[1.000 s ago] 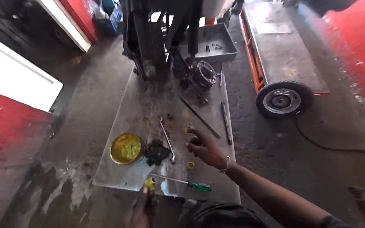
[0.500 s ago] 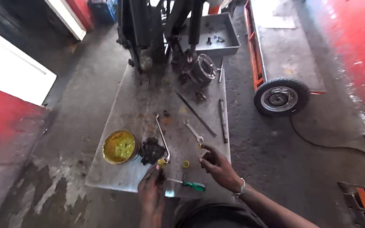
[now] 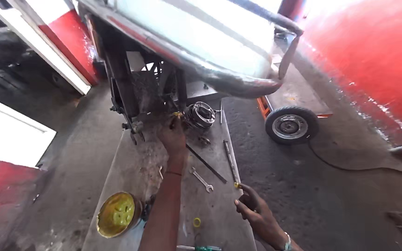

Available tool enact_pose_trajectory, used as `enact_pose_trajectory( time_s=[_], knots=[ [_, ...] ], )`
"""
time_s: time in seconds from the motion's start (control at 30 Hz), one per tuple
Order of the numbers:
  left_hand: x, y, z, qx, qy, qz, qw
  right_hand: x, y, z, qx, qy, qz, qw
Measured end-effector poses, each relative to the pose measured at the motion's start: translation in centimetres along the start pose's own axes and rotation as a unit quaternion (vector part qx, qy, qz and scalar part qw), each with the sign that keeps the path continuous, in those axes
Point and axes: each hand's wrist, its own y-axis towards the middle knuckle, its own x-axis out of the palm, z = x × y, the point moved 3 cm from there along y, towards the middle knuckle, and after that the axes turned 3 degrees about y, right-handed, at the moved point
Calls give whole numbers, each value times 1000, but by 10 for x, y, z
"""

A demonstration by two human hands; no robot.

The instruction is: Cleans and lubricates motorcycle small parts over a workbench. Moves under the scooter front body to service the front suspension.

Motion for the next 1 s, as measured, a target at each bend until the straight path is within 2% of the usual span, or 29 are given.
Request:
enact_pose_trajectory(
  time_s=[0.17, 0.27, 0.37, 0.43, 0.6, 0.73, 0.9, 1.0],
  knots=[
    [6, -7, 1, 19, 45, -14, 999, -12, 9, 8, 19, 2, -10, 1000],
    [11, -4, 2, 42, 54, 13, 998, -15, 17, 6, 21, -4, -32, 999],
    [13, -3, -1, 65, 77, -15, 995, -16, 24, 4, 18, -10, -44, 999],
    [19, 4, -1, 79, 88, 6, 993, -18, 28, 7, 12, -7, -47, 999],
    [18, -7, 6, 87, 110, -18, 990, -23, 31, 9, 24, -1, -46, 999],
    [23, -8, 13, 71, 76, 32, 994, -24, 32, 14, 37, 10, -52, 998],
    [25, -14, 25, 119, 208, -54, 969, -22, 36, 22, 55, -1, -77, 996],
    [21, -36, 24, 82, 272, -136, 949, -16, 41, 23, 57, 3, -111, 992]
  ],
)
